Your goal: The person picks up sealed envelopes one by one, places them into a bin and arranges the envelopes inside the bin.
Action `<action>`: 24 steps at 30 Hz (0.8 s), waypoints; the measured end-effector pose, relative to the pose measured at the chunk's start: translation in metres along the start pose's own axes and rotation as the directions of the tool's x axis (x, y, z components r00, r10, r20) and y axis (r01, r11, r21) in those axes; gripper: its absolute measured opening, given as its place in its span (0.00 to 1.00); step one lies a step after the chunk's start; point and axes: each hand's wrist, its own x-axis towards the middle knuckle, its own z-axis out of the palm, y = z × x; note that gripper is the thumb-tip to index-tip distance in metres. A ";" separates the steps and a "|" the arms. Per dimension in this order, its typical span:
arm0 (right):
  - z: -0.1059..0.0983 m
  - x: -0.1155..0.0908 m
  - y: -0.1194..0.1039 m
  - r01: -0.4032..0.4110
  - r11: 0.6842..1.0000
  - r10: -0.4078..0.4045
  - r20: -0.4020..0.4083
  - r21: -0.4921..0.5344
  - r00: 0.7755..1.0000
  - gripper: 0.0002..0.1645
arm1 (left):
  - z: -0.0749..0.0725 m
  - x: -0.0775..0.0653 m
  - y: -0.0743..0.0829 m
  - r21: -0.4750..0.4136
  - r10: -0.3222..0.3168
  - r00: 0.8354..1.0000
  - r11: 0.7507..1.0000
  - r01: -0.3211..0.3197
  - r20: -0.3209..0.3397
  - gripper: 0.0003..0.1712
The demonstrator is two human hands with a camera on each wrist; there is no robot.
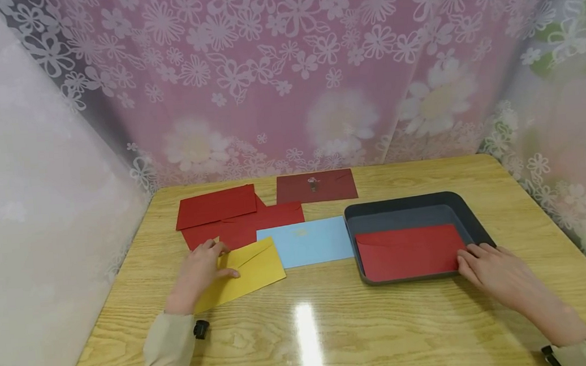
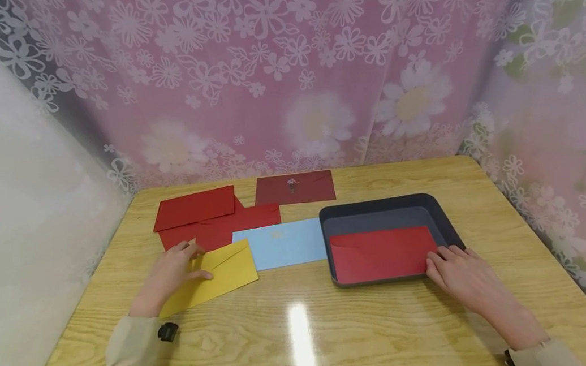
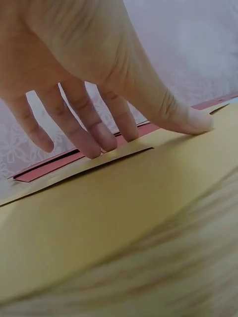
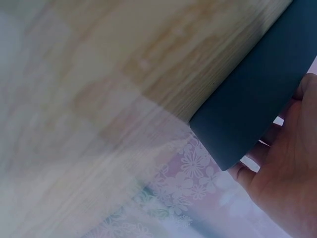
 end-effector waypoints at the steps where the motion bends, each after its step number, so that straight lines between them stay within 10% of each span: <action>1: 0.000 0.001 0.000 -0.012 1.000 0.012 0.004 0.007 1.000 0.14 | 0.000 0.000 0.000 -0.011 0.000 1.000 1.000 0.000 0.003 0.33; 13: -0.001 0.001 0.000 0.012 1.000 -0.012 -0.008 -0.005 1.000 0.14 | 0.003 0.006 0.002 -0.085 0.005 0.998 0.996 0.001 0.069 0.32; 24: -0.001 0.000 0.001 0.036 0.999 -0.037 -0.014 -0.019 0.999 0.15 | 0.004 0.013 0.007 -0.132 0.117 0.993 0.984 -0.119 -0.022 0.21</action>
